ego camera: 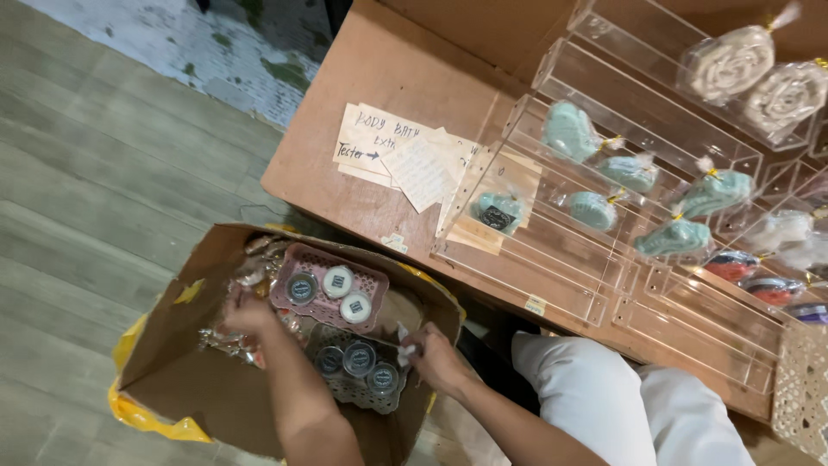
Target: The person unwraps small round items from white paper by hand, then places one of the items onto a clear display rack.
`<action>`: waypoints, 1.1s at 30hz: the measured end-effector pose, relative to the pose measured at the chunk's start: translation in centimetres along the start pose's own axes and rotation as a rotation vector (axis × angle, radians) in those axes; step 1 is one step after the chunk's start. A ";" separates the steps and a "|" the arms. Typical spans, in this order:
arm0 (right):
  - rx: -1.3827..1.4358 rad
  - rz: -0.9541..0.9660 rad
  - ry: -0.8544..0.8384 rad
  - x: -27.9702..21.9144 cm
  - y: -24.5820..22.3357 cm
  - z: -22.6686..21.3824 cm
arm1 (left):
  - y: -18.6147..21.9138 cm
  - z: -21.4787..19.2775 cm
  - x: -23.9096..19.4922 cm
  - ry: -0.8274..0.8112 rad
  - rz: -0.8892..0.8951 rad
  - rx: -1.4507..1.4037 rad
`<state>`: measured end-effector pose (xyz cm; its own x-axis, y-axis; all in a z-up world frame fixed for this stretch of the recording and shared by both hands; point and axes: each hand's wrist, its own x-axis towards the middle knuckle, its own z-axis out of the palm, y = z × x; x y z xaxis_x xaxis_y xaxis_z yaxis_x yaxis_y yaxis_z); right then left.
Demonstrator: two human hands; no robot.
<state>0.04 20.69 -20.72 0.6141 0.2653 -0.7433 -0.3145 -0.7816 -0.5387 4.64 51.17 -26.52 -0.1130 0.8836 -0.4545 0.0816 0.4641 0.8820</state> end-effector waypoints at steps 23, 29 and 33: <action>0.296 -0.252 0.266 -6.6 3.4 -4.1 | -5.5 -15.0 -16.3 -0.196 0.465 0.709; 0.464 -0.602 0.450 -11.1 2.8 -7.9 | -2.9 -15.8 -24.7 -0.724 -0.011 0.336; 0.645 -0.678 0.489 -12.9 4.7 -11.3 | 2.8 -16.2 -33.3 -1.015 -0.229 0.158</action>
<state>-1.20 7.17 -9.17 0.9852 0.1654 -0.0445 -0.0335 -0.0686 -0.9971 -7.40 22.07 -6.93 0.7346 0.3772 -0.5639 0.2997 0.5652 0.7685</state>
